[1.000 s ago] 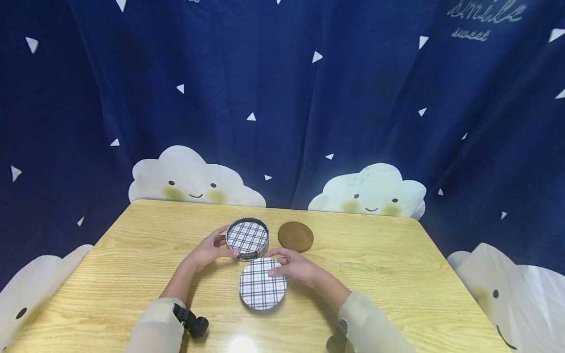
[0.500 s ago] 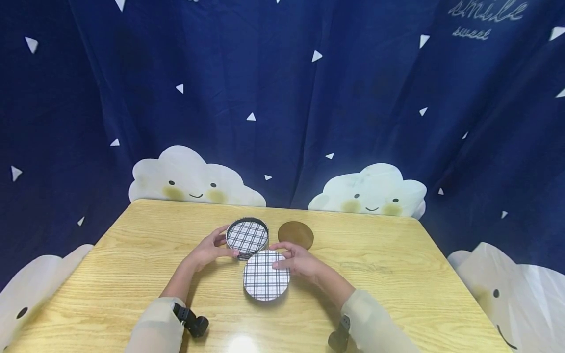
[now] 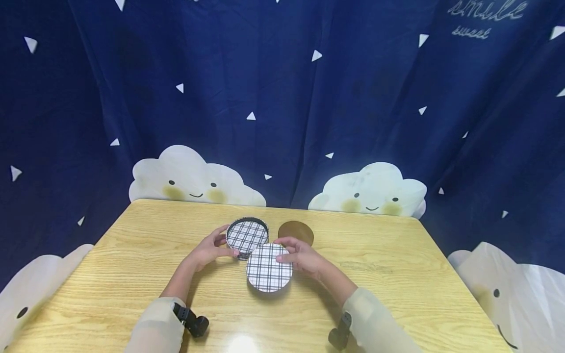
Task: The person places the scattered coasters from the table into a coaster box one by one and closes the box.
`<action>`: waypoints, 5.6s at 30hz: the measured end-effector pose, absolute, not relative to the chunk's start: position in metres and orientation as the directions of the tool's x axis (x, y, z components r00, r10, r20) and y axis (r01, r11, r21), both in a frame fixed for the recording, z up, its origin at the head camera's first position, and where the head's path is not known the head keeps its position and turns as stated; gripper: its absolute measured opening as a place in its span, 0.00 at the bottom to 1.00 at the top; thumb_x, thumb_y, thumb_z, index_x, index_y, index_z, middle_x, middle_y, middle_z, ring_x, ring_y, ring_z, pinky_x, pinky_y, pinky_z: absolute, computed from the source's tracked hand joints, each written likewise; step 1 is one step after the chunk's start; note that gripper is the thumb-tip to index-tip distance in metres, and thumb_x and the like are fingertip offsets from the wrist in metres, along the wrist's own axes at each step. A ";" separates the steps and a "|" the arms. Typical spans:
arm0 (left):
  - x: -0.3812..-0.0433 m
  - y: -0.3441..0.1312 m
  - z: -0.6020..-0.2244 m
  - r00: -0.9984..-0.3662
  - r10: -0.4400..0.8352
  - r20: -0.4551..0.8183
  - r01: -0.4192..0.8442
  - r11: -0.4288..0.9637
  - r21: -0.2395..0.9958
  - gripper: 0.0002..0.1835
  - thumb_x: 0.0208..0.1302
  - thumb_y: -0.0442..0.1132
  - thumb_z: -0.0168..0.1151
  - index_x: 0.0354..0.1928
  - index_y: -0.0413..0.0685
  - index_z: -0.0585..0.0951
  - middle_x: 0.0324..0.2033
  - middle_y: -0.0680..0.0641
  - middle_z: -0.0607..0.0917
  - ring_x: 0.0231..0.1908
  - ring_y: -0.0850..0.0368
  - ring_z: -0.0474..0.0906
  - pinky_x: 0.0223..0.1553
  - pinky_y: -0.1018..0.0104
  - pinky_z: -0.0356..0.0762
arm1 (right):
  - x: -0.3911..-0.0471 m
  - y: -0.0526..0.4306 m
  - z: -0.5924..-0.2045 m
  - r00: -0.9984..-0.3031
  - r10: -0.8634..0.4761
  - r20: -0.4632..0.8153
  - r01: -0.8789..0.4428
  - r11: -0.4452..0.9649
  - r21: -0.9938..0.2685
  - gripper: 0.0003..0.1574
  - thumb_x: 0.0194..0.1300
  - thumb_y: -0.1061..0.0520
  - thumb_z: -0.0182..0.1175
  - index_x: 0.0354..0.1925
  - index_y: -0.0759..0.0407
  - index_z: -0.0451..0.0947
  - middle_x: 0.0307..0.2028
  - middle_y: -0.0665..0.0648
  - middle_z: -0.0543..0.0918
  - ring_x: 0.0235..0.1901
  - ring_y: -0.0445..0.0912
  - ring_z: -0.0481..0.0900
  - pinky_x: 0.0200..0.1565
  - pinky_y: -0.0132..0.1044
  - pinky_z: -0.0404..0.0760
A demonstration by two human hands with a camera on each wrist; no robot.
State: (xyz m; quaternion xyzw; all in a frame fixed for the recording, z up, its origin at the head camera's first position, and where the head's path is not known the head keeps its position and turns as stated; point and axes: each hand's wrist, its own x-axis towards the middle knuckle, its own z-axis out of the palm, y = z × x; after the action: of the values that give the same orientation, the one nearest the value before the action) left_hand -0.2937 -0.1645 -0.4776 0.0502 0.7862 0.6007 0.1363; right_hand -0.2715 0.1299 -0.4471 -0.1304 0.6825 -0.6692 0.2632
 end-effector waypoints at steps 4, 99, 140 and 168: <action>-0.293 -0.165 -0.477 -0.957 0.254 -0.142 -0.071 0.271 0.960 0.54 0.48 0.41 0.73 0.73 0.49 0.48 0.67 0.32 0.60 0.67 0.36 0.58 0.66 0.42 0.58 | -0.271 0.130 -0.443 -0.834 -0.525 -0.169 0.167 0.051 -0.985 0.37 0.57 0.66 0.60 0.63 0.67 0.59 0.44 0.56 0.82 0.38 0.45 0.83 0.45 0.42 0.83; -0.292 -0.165 -0.474 -0.953 0.256 -0.164 -0.090 0.277 0.957 0.55 0.48 0.42 0.73 0.73 0.49 0.48 0.67 0.32 0.60 0.67 0.35 0.57 0.65 0.41 0.60 | -0.300 0.069 -0.447 -0.968 -0.210 -0.139 0.175 -0.160 -0.972 0.36 0.65 0.64 0.53 0.68 0.57 0.54 0.47 0.60 0.77 0.30 0.39 0.81 0.32 0.28 0.81; -0.291 -0.164 -0.474 -0.956 0.247 -0.155 -0.082 0.282 0.956 0.54 0.48 0.43 0.73 0.73 0.48 0.48 0.67 0.32 0.60 0.66 0.36 0.58 0.65 0.42 0.59 | -0.300 0.052 -0.445 -0.968 -0.175 -0.179 0.200 -0.113 -0.973 0.34 0.67 0.62 0.52 0.68 0.53 0.56 0.50 0.64 0.77 0.31 0.39 0.80 0.29 0.25 0.80; -0.291 -0.165 -0.475 -0.958 0.242 -0.153 -0.079 0.293 0.953 0.54 0.48 0.44 0.73 0.72 0.49 0.50 0.66 0.32 0.62 0.66 0.36 0.60 0.64 0.41 0.61 | -0.306 0.052 -0.444 -0.971 -0.163 -0.175 0.183 -0.041 -0.982 0.37 0.61 0.68 0.55 0.67 0.65 0.57 0.38 0.61 0.77 0.29 0.41 0.80 0.34 0.31 0.84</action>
State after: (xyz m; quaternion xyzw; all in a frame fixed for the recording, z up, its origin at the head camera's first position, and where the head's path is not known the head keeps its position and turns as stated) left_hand -0.2915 -0.1649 -0.4755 0.0516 0.7925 0.5925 0.1353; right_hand -0.3057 0.0521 -0.4442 0.0076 0.6820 -0.7214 0.1200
